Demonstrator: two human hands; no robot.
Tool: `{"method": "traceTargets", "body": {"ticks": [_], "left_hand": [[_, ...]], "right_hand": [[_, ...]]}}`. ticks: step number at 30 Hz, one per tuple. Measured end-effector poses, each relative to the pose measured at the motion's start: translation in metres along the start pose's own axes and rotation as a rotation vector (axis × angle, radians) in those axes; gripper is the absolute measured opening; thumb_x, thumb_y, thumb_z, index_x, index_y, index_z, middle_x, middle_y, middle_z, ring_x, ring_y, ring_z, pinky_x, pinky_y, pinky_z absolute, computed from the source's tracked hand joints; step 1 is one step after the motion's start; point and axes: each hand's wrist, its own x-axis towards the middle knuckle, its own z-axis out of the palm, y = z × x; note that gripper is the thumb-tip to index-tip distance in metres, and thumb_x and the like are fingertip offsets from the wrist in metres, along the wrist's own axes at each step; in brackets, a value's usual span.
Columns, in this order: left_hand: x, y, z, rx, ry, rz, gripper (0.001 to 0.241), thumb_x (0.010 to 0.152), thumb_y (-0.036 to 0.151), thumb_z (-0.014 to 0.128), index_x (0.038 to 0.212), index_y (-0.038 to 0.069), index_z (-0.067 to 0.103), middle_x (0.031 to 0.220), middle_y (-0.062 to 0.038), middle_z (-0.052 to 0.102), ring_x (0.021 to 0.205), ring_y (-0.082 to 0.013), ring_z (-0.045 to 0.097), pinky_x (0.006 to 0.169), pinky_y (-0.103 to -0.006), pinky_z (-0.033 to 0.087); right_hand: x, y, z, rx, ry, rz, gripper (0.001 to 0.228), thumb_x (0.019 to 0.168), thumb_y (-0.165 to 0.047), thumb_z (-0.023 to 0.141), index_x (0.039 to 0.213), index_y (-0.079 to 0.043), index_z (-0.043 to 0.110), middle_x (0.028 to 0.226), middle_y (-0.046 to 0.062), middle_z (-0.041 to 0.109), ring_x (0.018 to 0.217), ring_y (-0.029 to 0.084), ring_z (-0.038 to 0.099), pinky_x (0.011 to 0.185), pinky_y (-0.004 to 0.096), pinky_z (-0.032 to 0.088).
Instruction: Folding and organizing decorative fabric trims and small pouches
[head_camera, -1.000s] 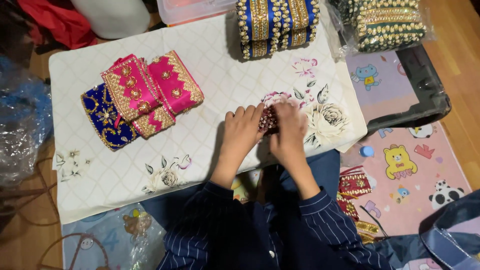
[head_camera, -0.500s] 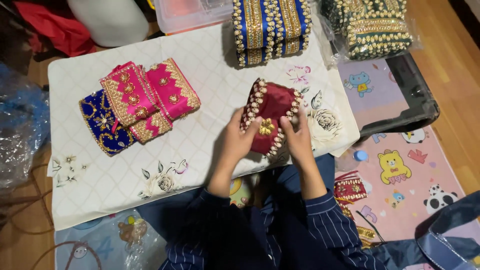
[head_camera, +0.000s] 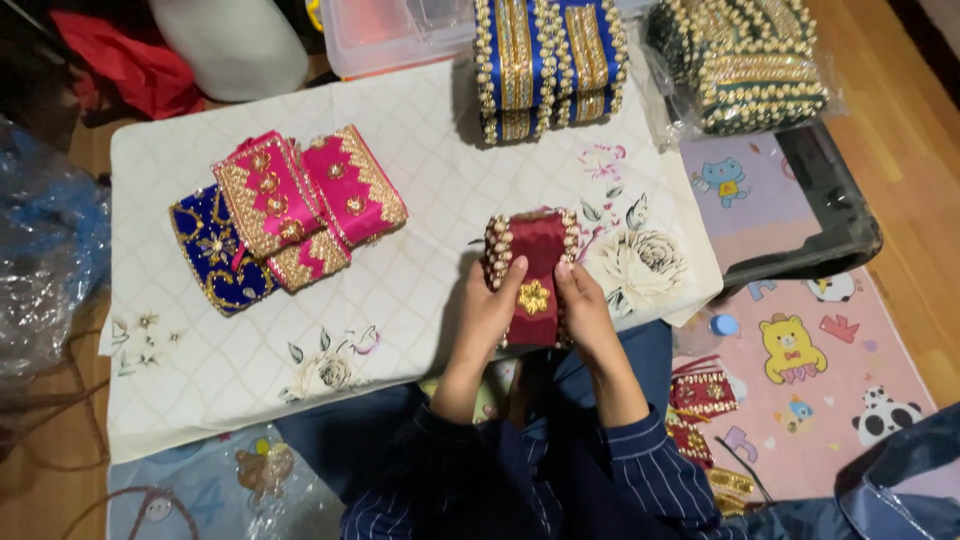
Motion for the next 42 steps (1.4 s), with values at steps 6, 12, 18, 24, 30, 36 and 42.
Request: {"method": "traceTargets", "body": {"ticks": [6, 12, 18, 24, 30, 36, 42], "left_hand": [[0.015, -0.028, 0.021, 0.006, 0.134, 0.006, 0.056, 0.089, 0.046, 0.073, 0.120, 0.000, 0.067, 0.112, -0.025, 0.073, 0.113, -0.0406, 0.068, 0.092, -0.0510, 0.054], [0.027, -0.043, 0.028, -0.070, 0.138, 0.026, 0.050, 0.086, 0.046, 0.078, 0.110, 0.003, 0.070, 0.100, -0.019, 0.075, 0.098, -0.0269, 0.069, 0.082, -0.0426, 0.055], [0.016, -0.024, 0.015, 0.131, -0.004, -0.082, 0.095, 0.082, 0.062, 0.072, 0.151, 0.006, 0.039, 0.144, -0.031, 0.053, 0.133, -0.0446, 0.053, 0.112, -0.0516, 0.044], [0.006, -0.036, 0.029, 0.112, 0.111, 0.098, 0.050, 0.093, 0.048, 0.067, 0.121, 0.006, 0.066, 0.099, -0.029, 0.074, 0.103, -0.0458, 0.070, 0.079, -0.0532, 0.055], [0.003, -0.047, 0.037, 0.153, 0.074, 0.119, 0.058, 0.100, 0.045, 0.056, 0.131, -0.003, 0.055, 0.111, -0.036, 0.069, 0.110, -0.0502, 0.065, 0.090, -0.0580, 0.054], [0.011, -0.053, 0.038, 0.104, 0.095, 0.133, 0.050, 0.101, 0.044, 0.054, 0.126, 0.001, 0.060, 0.107, -0.033, 0.071, 0.108, -0.0502, 0.066, 0.087, -0.0590, 0.054], [0.012, -0.041, 0.035, 0.043, 0.130, 0.099, 0.047, 0.097, 0.044, 0.061, 0.122, 0.004, 0.064, 0.104, -0.028, 0.074, 0.106, -0.0426, 0.070, 0.086, -0.0520, 0.055]], "right_hand": [[-0.002, -0.003, 0.005, -0.300, 0.125, -0.015, 0.045, 0.109, -0.046, 0.047, 0.109, -0.007, 0.069, 0.089, 0.017, 0.070, 0.094, 0.028, 0.064, 0.091, 0.046, 0.050], [0.001, 0.004, 0.006, -0.375, 0.222, -0.070, 0.044, 0.110, -0.044, 0.046, 0.105, -0.006, 0.068, 0.081, 0.020, 0.069, 0.084, 0.030, 0.068, 0.081, 0.046, 0.053], [0.010, -0.005, 0.003, -0.360, 0.289, -0.023, 0.048, 0.109, -0.047, 0.044, 0.111, -0.006, 0.069, 0.094, 0.026, 0.072, 0.101, 0.040, 0.069, 0.088, 0.053, 0.051], [0.006, -0.012, 0.004, -0.308, 0.288, -0.071, 0.050, 0.109, -0.044, 0.048, 0.121, 0.001, 0.067, 0.114, 0.030, 0.070, 0.116, 0.044, 0.064, 0.097, 0.056, 0.048], [0.016, 0.012, -0.013, -0.338, 0.225, 0.000, 0.051, 0.106, -0.055, 0.048, 0.113, -0.009, 0.070, 0.086, 0.021, 0.073, 0.091, 0.032, 0.069, 0.083, 0.046, 0.051], [0.012, 0.013, -0.016, -0.180, 0.146, 0.015, 0.063, 0.100, -0.048, 0.062, 0.142, -0.003, 0.053, 0.131, 0.030, 0.062, 0.126, 0.042, 0.058, 0.106, 0.055, 0.043], [0.017, 0.032, -0.027, -0.071, 0.177, 0.160, 0.072, 0.096, -0.050, 0.069, 0.142, 0.002, 0.052, 0.109, 0.031, 0.067, 0.101, 0.033, 0.066, 0.086, 0.046, 0.054]]}}
